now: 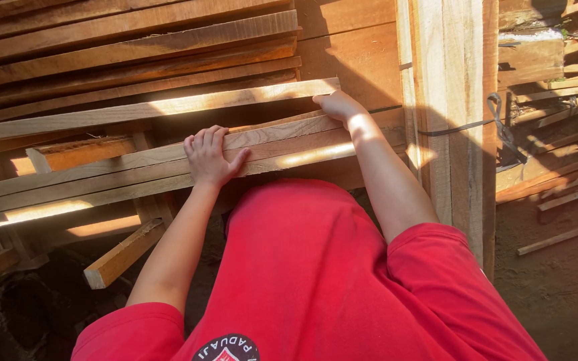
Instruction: Organizing and moving wooden planks on a storage rack in an outdoor woodworking shop.
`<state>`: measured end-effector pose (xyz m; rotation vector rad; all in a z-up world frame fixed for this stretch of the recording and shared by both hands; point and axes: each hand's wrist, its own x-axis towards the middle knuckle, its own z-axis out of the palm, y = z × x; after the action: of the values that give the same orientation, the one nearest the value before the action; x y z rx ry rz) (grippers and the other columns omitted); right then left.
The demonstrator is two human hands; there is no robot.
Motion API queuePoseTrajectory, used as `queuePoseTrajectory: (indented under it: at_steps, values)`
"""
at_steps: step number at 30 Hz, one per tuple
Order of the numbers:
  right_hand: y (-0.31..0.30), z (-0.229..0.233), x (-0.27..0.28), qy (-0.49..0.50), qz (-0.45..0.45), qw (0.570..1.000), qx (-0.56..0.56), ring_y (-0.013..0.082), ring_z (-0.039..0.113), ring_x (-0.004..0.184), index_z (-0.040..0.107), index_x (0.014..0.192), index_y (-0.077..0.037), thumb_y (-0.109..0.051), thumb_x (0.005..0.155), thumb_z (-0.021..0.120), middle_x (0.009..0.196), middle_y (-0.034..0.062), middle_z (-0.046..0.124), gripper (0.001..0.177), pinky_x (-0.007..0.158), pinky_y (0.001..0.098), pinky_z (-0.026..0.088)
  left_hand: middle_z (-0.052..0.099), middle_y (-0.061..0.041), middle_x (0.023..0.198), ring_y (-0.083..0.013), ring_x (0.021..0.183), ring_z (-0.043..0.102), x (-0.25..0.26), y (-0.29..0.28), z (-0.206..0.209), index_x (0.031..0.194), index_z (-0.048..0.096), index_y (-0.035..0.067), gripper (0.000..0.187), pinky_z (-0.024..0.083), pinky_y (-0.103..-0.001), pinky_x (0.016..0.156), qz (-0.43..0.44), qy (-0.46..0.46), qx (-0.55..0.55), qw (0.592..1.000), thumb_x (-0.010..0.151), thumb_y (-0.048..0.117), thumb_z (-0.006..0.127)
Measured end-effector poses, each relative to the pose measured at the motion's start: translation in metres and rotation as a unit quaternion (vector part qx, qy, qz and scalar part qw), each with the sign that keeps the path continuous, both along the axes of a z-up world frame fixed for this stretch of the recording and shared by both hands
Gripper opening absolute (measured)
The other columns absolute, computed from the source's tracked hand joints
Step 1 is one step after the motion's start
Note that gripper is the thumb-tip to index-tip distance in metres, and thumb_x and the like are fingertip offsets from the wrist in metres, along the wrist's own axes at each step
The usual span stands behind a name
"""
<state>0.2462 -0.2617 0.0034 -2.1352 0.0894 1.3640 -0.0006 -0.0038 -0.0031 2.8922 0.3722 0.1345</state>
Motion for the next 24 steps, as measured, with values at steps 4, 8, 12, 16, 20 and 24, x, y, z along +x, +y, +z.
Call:
queuePoseTrajectory:
  at_steps: [4, 8, 12, 16, 20, 24]
  values:
    - [-0.019, 0.025, 0.006, -0.006, 0.096, 0.995, 0.005, 0.0432, 0.041, 0.145, 0.054, 0.139, 0.016, -0.060, 0.092, 0.051, 0.150, 0.0322, 0.049, 0.089, 0.122, 0.0517, 0.033, 0.061, 0.001, 0.126, -0.0205, 0.123, 0.053, -0.004, 0.000, 0.003, 0.127, 0.062, 0.020, 0.066, 0.028, -0.048, 0.109, -0.001, 0.004, -0.005, 1.000, 0.086, 0.072, 0.068]
    - [-0.074, -0.033, 0.000, -0.141, 0.036, 0.989, 0.023, 0.0328, 0.066, 0.114, 0.075, 0.106, -0.017, -0.067, 0.099, 0.056, 0.110, 0.0087, 0.073, 0.054, 0.097, 0.0456, 0.051, 0.062, 0.002, 0.123, -0.0192, 0.121, 0.054, 0.000, 0.001, 0.001, 0.126, 0.063, 0.021, 0.066, 0.031, -0.047, 0.108, 0.005, -0.012, -0.013, 1.000, 0.086, 0.073, 0.068]
    - [-0.101, -0.027, -0.048, 0.034, -0.341, 0.921, 0.185, 0.0283, 0.062, 0.129, 0.055, 0.143, -0.003, -0.066, 0.101, 0.055, 0.139, 0.0145, 0.064, 0.076, 0.112, 0.0469, 0.046, 0.063, 0.002, 0.120, -0.0183, 0.119, 0.056, -0.003, 0.002, -0.002, 0.123, 0.065, 0.022, 0.064, 0.032, -0.045, 0.107, 0.004, -0.027, -0.005, 1.000, 0.087, 0.074, 0.067]
    - [-0.088, -0.010, -0.090, 0.136, -0.442, 0.847, 0.261, 0.0425, 0.007, 0.157, 0.055, 0.148, -0.014, -0.071, 0.099, 0.038, 0.167, 0.0255, 0.024, 0.077, 0.130, 0.0519, 0.005, 0.064, 0.002, 0.119, -0.0183, 0.118, 0.056, -0.006, 0.001, -0.003, 0.122, 0.065, 0.022, 0.064, 0.032, -0.046, 0.107, 0.005, -0.037, -0.006, 0.999, 0.086, 0.074, 0.067]
    - [-0.102, -0.087, -0.098, 0.029, -0.478, 0.828, 0.290, 0.0193, 0.072, 0.100, 0.065, 0.129, -0.006, -0.044, 0.093, 0.080, 0.111, 0.0123, 0.074, 0.054, 0.089, 0.0318, 0.058, 0.064, 0.001, 0.122, -0.0190, 0.120, 0.056, -0.003, 0.002, -0.001, 0.125, 0.064, 0.022, 0.063, 0.031, -0.046, 0.109, 0.011, -0.017, -0.018, 1.000, 0.088, 0.073, 0.067]
    - [-0.120, -0.078, -0.093, -0.211, -0.378, 0.892, 0.130, 0.0159, 0.071, 0.099, 0.074, 0.118, -0.014, -0.044, 0.090, 0.086, 0.107, 0.0046, 0.076, 0.043, 0.084, 0.0287, 0.057, 0.063, 0.002, 0.127, -0.0183, 0.125, 0.054, -0.008, 0.008, -0.015, 0.128, 0.062, 0.022, 0.066, 0.030, -0.045, 0.111, 0.014, -0.019, -0.021, 1.000, 0.087, 0.073, 0.067]
